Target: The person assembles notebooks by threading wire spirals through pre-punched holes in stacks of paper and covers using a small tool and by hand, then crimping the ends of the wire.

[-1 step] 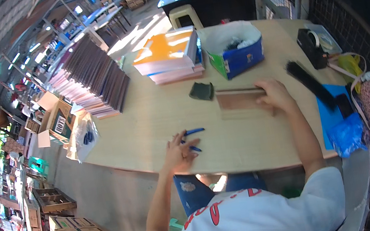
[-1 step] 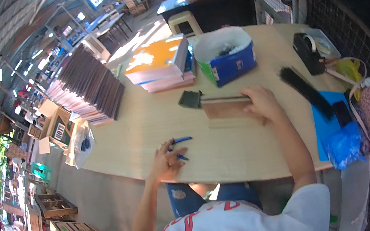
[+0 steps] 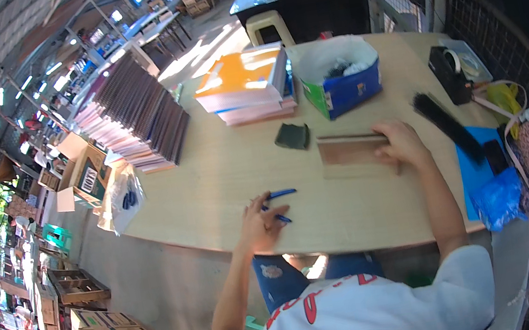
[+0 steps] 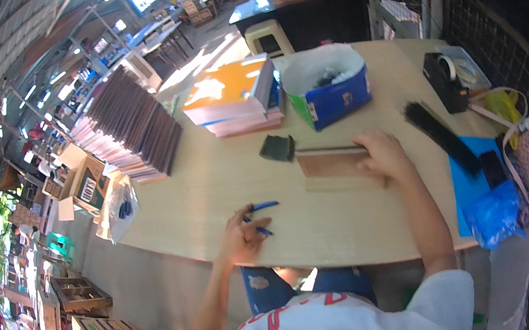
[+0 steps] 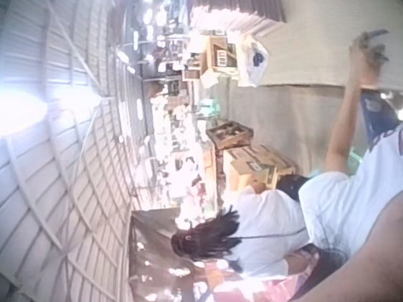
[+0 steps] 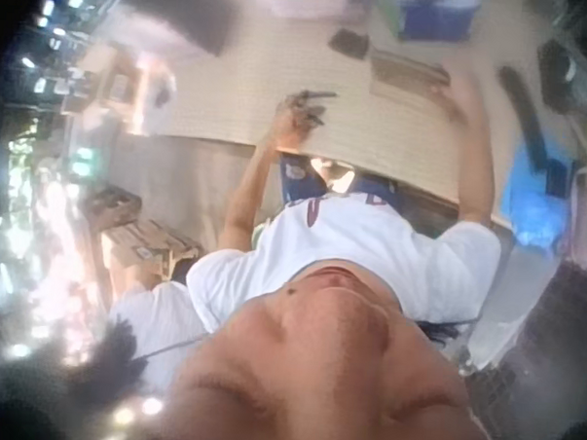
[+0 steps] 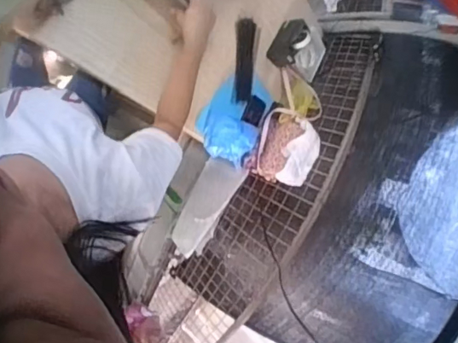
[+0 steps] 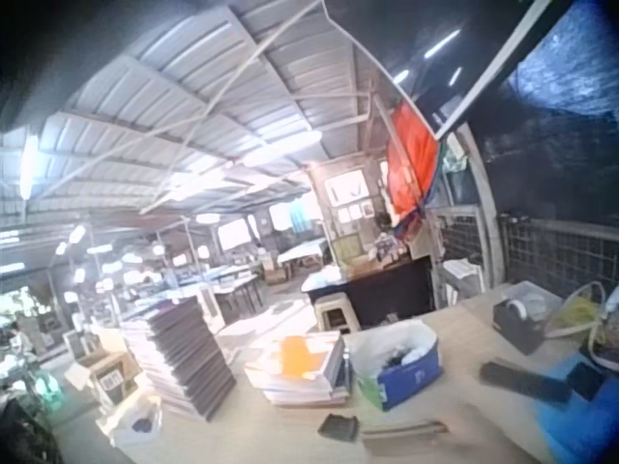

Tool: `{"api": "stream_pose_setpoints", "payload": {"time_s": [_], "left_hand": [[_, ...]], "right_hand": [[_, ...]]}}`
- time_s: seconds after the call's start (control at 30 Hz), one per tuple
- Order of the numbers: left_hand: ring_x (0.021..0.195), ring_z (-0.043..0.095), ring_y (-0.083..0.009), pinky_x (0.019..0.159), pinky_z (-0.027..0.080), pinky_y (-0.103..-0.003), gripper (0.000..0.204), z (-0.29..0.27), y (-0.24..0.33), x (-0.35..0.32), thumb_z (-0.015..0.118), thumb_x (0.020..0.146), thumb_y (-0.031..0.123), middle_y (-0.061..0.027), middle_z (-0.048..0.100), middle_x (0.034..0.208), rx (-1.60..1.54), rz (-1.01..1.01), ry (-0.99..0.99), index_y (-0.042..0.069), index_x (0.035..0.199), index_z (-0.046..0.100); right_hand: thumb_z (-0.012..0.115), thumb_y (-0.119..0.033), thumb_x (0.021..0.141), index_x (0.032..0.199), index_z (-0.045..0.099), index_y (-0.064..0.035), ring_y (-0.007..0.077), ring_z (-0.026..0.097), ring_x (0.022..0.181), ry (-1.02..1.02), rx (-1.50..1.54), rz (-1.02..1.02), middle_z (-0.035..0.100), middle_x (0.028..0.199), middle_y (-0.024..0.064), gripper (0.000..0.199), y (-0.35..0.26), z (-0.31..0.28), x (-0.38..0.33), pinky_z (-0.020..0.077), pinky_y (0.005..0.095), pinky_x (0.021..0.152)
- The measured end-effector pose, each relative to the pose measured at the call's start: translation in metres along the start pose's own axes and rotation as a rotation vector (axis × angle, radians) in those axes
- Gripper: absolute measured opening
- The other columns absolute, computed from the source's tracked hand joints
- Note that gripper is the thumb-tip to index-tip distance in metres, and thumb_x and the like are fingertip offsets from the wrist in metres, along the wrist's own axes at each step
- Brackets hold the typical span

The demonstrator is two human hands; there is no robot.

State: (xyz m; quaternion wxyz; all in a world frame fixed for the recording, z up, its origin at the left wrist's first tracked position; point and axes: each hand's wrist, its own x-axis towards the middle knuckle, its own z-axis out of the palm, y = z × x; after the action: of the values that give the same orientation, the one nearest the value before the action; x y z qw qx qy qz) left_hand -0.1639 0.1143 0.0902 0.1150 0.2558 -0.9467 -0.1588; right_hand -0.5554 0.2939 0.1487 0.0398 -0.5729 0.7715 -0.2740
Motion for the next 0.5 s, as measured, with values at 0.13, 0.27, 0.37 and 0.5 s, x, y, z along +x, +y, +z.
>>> {"api": "stream_pose_setpoints", "payload": {"time_s": [0.13, 0.27, 0.37, 0.5], "left_hand": [[0.121, 0.050, -0.0387, 0.104, 0.040, -0.044, 0.023, 0.011, 0.022, 0.016, 0.078, 0.070, 0.012, -0.0153, 0.055, 0.135, -0.182, 0.095, 0.180, 0.018, 0.092, 0.077], [0.119, 0.052, -0.0299, 0.107, 0.032, -0.059, 0.025, 0.023, 0.057, 0.021, 0.077, 0.073, 0.016, -0.0059, 0.057, 0.127, -0.111, 0.245, 0.125, 0.019, 0.097, 0.073], [0.112, 0.056, -0.0247, 0.107, 0.028, -0.065, 0.025, 0.039, 0.067, 0.013, 0.077, 0.076, 0.022, -0.0009, 0.062, 0.113, -0.151, 0.243, 0.122, 0.020, 0.100, 0.072], [0.096, 0.065, -0.0198, 0.109, 0.027, -0.064, 0.022, 0.035, 0.078, 0.003, 0.077, 0.079, 0.029, 0.0018, 0.066, 0.089, -0.358, 0.130, 0.074, 0.019, 0.097, 0.071]], "right_hand": [[0.083, -0.017, 0.066, 0.118, 0.065, -0.0109, 0.0343, 0.059, 0.106, 0.044, 0.079, -0.029, 0.064, 0.105, 0.0124, 0.056, -0.012, 0.010, -0.022, 0.0475, 0.0442, 0.092], [0.083, -0.020, 0.064, 0.118, 0.064, -0.0058, 0.0374, 0.059, 0.099, 0.335, -0.210, -0.183, 0.059, 0.112, 0.0165, 0.059, -0.077, 0.027, -0.017, 0.0470, 0.0482, 0.088], [0.078, -0.020, 0.071, 0.110, 0.065, -0.0067, 0.0370, 0.059, 0.099, -0.022, 0.177, -0.305, 0.056, 0.112, 0.0156, 0.044, -0.134, 0.048, -0.047, 0.0465, 0.0499, 0.085], [0.074, -0.032, 0.082, 0.113, 0.061, -0.0051, 0.0323, 0.062, 0.095, -0.297, 0.111, -0.141, 0.059, 0.098, 0.0140, 0.043, -0.128, 0.114, -0.090, 0.0518, 0.0449, 0.080]]}}
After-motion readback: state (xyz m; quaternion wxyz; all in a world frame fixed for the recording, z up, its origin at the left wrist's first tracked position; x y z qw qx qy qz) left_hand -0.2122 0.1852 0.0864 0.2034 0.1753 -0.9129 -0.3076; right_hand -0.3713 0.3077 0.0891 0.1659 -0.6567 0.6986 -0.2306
